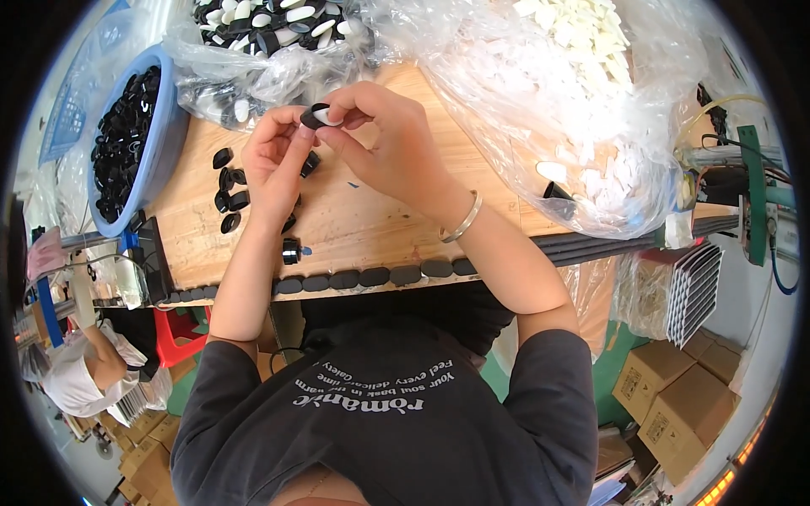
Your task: Assembling small white cylindrical components into black plastic rings at a workshop table.
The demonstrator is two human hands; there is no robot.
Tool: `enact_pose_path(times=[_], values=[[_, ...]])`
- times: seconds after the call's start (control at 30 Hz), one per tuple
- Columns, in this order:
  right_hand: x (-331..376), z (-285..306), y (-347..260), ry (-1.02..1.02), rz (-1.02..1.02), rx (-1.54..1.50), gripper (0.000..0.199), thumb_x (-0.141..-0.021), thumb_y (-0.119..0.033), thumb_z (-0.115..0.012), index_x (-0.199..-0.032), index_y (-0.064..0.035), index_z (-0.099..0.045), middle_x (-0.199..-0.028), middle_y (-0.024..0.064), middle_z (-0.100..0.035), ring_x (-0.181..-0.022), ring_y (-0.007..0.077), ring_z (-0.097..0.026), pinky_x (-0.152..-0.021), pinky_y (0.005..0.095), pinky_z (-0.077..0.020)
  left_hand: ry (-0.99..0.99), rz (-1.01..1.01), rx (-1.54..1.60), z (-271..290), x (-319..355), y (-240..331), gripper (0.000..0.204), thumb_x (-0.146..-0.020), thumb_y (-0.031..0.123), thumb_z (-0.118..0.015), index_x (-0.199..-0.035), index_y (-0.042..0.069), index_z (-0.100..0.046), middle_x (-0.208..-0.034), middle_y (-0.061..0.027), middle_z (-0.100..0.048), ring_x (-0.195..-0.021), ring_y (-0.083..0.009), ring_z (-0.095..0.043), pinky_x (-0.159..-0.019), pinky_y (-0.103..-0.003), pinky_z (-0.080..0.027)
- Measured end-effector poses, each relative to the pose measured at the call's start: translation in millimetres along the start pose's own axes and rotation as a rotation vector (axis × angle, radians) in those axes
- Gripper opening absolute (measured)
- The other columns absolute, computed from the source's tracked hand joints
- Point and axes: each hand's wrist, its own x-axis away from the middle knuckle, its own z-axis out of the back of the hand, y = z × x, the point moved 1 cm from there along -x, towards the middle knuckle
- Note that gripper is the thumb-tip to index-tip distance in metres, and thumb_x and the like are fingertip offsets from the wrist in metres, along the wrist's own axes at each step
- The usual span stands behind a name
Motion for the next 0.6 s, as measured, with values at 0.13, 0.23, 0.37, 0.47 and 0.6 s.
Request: enact_pose_path(times=[0.13, 0.23, 0.37, 0.47, 0.6], values=[[0.8, 0.8, -3.4, -0.017, -0.119, -0.152, 0.022, -0.078, 0.004, -0.069, -0.099, 0.0021, -0.061, -0.098, 0.0074, -0.066, -0.085, 0.0101, -0.063, -0.079, 0.0218, -0.0513, 0.002, -0.079, -0.2, 2.2, 0.2, 0.4, 0.009, -0.09, -0.002, -0.054, -0.099, -0.002, -0.056, -0.095, -0.0017, -0.058, -0.085, -0.0048, -0.053, -0.077, -0.017, -0.042], [2.1, -3.0, -1.1, 0.108, -0.3, -0.391, 0.018, -0.079, 0.001, -0.07, -0.094, 0.0024, -0.061, -0.088, 0.0058, -0.066, -0.079, 0.0091, -0.063, -0.072, 0.0224, -0.053, 0.011, -0.023, -0.093, 0.6, 1.5, -3.1, 0.013, -0.091, 0.003, -0.057, -0.103, -0.001, -0.058, -0.094, -0.0022, -0.061, -0.084, -0.0083, -0.056, -0.075, -0.021, -0.044], [2.7, -2.3, -2.7, 0.103, -0.33, -0.465, 0.016, -0.08, 0.0, -0.069, -0.093, 0.003, -0.062, -0.088, 0.006, -0.066, -0.08, 0.0086, -0.063, -0.073, 0.0221, -0.0528, 0.0, 0.053, -0.023, 1.1, 1.7, -1.7, 0.014, -0.09, 0.003, -0.057, -0.104, -0.001, -0.058, -0.094, -0.0024, -0.061, -0.084, -0.0086, -0.057, -0.075, -0.022, -0.045], [2.0, 0.3, -5.0, 0.008, -0.229, -0.294, 0.021, -0.08, 0.003, -0.068, -0.1, 0.0017, -0.062, -0.097, 0.0043, -0.064, -0.088, 0.0101, -0.062, -0.08, 0.0223, -0.0517, 0.069, 0.061, 0.027, -2.0, 1.8, 2.8, 0.011, -0.089, -0.002, -0.056, -0.099, -0.003, -0.057, -0.091, -0.0013, -0.059, -0.08, -0.0061, -0.053, -0.073, -0.018, -0.043], [-2.5, 3.5, -8.4, -0.079, 0.054, 0.001, 0.02, -0.077, 0.004, -0.069, -0.095, 0.0002, -0.062, -0.094, 0.0065, -0.064, -0.08, 0.014, -0.062, -0.072, 0.0237, -0.0518, -0.075, -0.088, -0.305, 7.6, -1.5, 0.4, 0.01, -0.086, -0.002, -0.056, -0.095, -0.001, -0.059, -0.084, -0.0035, -0.059, -0.075, -0.0103, -0.053, -0.07, -0.023, -0.044]])
